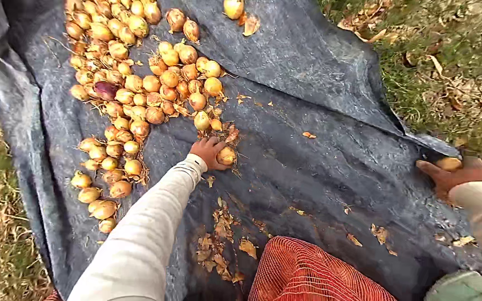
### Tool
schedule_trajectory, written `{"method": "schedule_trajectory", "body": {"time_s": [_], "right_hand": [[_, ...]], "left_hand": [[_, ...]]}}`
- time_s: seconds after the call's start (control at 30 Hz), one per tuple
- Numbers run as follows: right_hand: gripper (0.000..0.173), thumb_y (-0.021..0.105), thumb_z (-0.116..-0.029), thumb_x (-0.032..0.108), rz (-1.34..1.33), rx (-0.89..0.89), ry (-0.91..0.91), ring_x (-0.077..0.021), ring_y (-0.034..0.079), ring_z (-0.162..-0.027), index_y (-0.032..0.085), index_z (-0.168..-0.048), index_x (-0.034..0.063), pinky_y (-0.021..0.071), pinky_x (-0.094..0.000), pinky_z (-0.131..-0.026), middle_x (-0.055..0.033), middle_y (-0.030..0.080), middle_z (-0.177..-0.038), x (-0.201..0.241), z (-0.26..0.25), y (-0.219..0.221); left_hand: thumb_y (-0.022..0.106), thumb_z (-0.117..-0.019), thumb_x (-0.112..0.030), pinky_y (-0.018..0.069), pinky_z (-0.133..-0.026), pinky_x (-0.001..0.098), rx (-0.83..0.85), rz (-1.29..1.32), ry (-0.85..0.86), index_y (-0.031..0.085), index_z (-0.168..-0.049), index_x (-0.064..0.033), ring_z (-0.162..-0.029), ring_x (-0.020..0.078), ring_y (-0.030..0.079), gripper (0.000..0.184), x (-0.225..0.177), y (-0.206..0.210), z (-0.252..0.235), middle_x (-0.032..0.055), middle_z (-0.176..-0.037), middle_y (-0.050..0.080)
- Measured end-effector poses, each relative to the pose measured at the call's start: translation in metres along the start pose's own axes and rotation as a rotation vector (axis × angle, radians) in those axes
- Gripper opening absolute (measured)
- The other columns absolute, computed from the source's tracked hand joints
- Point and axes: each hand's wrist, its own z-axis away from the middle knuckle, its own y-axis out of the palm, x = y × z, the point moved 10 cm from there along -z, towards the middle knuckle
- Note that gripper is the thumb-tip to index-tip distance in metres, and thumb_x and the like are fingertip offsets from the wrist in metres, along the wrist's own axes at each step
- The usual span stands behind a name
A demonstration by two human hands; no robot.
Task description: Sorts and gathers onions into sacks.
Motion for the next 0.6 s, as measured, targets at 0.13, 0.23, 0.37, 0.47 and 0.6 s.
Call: {"method": "schedule_trajectory", "body": {"time_s": [0.13,0.23,0.37,0.47,0.6], "right_hand": [[0.074,0.062,-0.0994,0.048,-0.115,-0.065,0.007,-0.0671,0.049,-0.125,0.043,-0.146,-0.0052,0.0356,-0.0836,-0.098,-0.0486,0.051,-0.131,0.019,0.006,0.022],[0.068,0.057,-0.1044,0.045,-0.140,-0.015,-0.018,-0.0630,0.049,-0.129,0.043,-0.145,-0.0075,0.0365,-0.0789,-0.103,-0.0465,0.051,-0.134,0.024,0.026,0.010],[0.061,0.050,-0.1055,0.044,-0.094,-0.027,-0.097,-0.0665,0.053,-0.119,0.054,-0.133,-0.0099,0.0378,-0.0835,-0.093,-0.0474,0.056,-0.124,0.010,0.051,0.010],[0.064,0.048,-0.1041,0.049,0.022,-0.039,-0.068,-0.0716,0.053,-0.115,0.051,-0.137,-0.0055,0.0374,-0.0868,-0.086,-0.0498,0.056,-0.119,0.031,0.078,0.004],[0.075,0.060,-0.1020,0.043,0.113,-0.055,-0.016,-0.0705,0.055,-0.113,0.024,-0.162,0.0169,0.0405,-0.0833,-0.086,-0.0482,0.057,-0.122,0.059,0.089,-0.002]], "left_hand": [[0.088,-0.0730,-0.057,0.0568,-0.086,0.0610,-0.074,0.127,-0.143,0.061,-0.142,-0.0205,-0.118,0.0451,0.064,0.083,0.011,-0.020,-0.009,0.0189,-0.168,0.024],[0.083,-0.0786,-0.060,0.0545,-0.091,0.0628,-0.084,0.307,-0.332,0.057,-0.145,-0.0193,-0.120,0.0465,0.062,0.082,0.018,-0.030,-0.034,0.0190,-0.171,0.016],[0.078,-0.0803,-0.065,0.0498,-0.100,0.0640,-0.126,0.494,-0.488,0.055,-0.146,-0.0163,-0.132,0.0460,0.054,0.085,0.020,-0.024,-0.045,0.0227,-0.166,0.025],[0.080,-0.0781,-0.065,0.0500,-0.101,0.0626,-0.154,0.524,-0.476,0.057,-0.145,-0.0175,-0.131,0.0438,0.055,0.085,0.028,-0.021,-0.044,0.0227,-0.165,0.028],[0.078,-0.0832,-0.061,0.0452,-0.106,0.0630,-0.066,0.521,-0.341,0.060,-0.140,-0.0108,-0.135,0.0430,0.051,0.078,0.018,-0.018,-0.043,0.0245,-0.160,0.034]]}}
